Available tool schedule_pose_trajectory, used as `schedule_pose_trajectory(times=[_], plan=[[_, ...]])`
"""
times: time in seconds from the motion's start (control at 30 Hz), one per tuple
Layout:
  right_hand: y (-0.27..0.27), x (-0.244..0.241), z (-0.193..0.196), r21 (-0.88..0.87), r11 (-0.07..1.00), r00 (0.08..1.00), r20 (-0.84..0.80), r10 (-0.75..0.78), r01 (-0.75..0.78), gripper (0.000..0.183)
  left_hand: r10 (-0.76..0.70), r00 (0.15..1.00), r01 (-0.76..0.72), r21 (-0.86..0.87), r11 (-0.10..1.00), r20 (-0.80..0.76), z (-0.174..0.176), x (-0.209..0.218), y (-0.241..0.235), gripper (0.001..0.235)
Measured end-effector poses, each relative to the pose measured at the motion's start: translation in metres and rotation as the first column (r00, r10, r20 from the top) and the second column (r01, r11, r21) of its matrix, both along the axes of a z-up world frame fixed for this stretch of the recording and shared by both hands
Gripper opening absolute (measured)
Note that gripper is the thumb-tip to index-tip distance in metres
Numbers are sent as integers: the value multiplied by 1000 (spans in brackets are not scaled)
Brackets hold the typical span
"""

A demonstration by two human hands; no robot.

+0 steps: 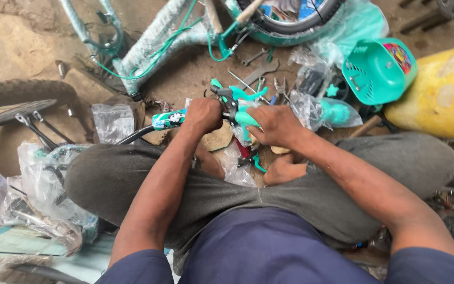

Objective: The person assembles a bicycle handlebar by wrapping it with a sticker, attaching brake levers and grips, and securing the components with pliers and a screwdriver. The person works on the handlebar while sitting on the ground.

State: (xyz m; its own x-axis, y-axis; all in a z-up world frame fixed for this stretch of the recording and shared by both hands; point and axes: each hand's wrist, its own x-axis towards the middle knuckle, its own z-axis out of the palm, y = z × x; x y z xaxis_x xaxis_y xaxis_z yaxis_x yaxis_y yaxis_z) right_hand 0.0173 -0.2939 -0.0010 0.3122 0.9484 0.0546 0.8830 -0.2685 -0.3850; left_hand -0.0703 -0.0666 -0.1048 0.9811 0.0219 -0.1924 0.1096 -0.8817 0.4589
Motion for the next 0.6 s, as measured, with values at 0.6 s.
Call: schedule_pose_trajectory(times=[0.6], plan=[[11,43,-42,-111,983,888,-423,-182,149,39,48,999,-48,-6,999,-14,2,20,-11,11]])
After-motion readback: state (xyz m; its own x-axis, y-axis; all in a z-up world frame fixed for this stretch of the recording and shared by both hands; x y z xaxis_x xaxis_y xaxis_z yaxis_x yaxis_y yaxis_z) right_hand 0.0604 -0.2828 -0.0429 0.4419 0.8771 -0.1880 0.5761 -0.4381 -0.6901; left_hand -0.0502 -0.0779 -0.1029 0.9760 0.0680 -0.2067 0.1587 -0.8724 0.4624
